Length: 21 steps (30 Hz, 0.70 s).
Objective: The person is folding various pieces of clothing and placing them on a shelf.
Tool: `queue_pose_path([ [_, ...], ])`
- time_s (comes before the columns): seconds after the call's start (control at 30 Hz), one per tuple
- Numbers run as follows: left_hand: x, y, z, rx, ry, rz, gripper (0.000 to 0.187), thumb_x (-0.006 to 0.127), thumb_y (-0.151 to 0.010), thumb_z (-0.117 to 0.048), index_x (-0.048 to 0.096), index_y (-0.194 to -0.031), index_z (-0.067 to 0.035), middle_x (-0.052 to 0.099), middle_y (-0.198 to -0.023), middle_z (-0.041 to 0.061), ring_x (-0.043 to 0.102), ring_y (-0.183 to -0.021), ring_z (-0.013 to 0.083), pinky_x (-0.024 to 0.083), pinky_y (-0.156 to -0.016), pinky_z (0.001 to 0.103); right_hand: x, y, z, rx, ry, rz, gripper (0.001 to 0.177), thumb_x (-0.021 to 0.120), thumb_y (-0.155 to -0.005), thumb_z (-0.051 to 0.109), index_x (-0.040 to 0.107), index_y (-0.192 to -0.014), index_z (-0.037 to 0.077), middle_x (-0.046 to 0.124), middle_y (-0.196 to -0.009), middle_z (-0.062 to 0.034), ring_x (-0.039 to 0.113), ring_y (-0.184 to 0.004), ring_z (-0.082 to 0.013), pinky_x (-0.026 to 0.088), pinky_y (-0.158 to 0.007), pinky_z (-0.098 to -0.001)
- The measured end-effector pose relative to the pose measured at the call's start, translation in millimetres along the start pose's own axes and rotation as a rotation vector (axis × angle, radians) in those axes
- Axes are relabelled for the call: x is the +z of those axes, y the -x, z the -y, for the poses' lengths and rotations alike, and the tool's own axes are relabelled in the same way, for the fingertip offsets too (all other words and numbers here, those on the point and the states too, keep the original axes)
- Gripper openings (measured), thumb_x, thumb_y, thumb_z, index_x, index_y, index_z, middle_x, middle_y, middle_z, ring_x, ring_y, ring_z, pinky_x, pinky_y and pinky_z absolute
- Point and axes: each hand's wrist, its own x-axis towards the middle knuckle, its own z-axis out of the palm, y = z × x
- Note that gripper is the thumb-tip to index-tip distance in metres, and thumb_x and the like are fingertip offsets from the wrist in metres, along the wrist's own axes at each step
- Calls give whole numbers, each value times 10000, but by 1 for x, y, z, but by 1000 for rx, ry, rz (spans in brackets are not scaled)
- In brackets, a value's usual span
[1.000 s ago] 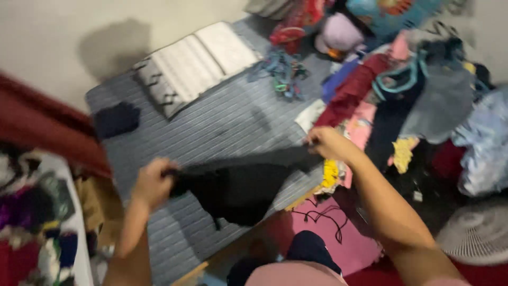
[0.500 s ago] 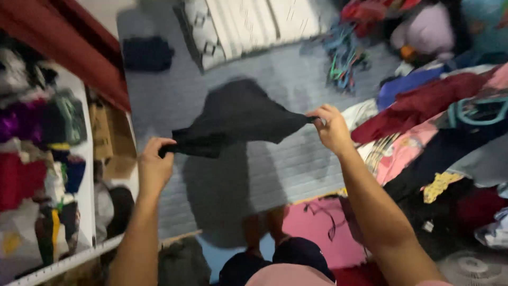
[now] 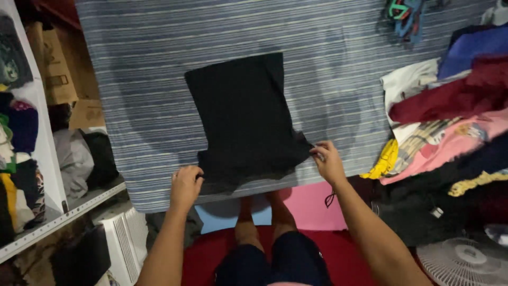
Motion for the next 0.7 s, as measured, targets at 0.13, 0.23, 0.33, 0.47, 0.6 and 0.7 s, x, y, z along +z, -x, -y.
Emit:
queue_pose_path([
  [0.13, 9, -42, 30, -103, 52, -1, 137, 734, -808, -136, 722, -938, -96, 714, -987, 92, 647, -979, 338, 478, -891, 489, -10, -71, 7, -158, 104, -65, 161, 750, -832, 78, 716, -990, 82, 622, -1259, -201, 614, -1108, -400, 502, -935, -451],
  [0.23, 1, -105, 51, -52, 143, -156, 146, 688, -862, -128, 697, -993, -64, 707, -999, 131, 664, -964, 354, 519, -851, 480, -10, -154, 16, -271, 32, -121, 188, 687, -899, 77, 656, -1079, 32, 604, -1268, -196, 570, -1218, -395, 457, -1064, -460],
  [0.33, -16, -161, 43, -230, 61, -154, 186, 634, -1042, -220, 641, -1119, -51, 668, -1121, 169, 648, -1100, 347, 517, -963, 478, -2, -229, 29, -214, 158, -103, 159, 716, -941, 118, 635, -1046, 30, 608, -1162, -184, 572, -1178, -384, 452, -1068, -458],
  [0.47, -4, -178, 17, -303, -88, -558, 492, 722, -985, -245, 510, -1377, -37, 483, -1409, 241, 451, -1309, 433, 385, -1023, 579, 24, -259, 29, -203, 128, -281, 288, 733, -936, 164, 640, -1174, 30, 622, -1189, -204, 568, -1153, -407, 444, -1003, -485],
  [0.6, 86, -150, 31, -511, 88, -691, 614, 758, -964, -284, 440, -1402, 5, 581, -1336, 215, 524, -1245, 394, 418, -1027, 522, 71, -210, -17, 89, 137, -269, 226, 717, -989, 196, 643, -1031, -13, 656, -1029, -206, 626, -1009, -370, 506, -903, -457],
  [0.7, 124, -147, 25, -762, 627, -431, 423, 718, -982, -296, 561, -1249, -8, 642, -1143, 147, 648, -1039, 274, 522, -917, 435, 105, -167, -17, 381, -321, -243, 283, 745, -924, 254, 661, -1035, 8, 709, -916, -99, 667, -822, -204, 546, -752, -350],
])
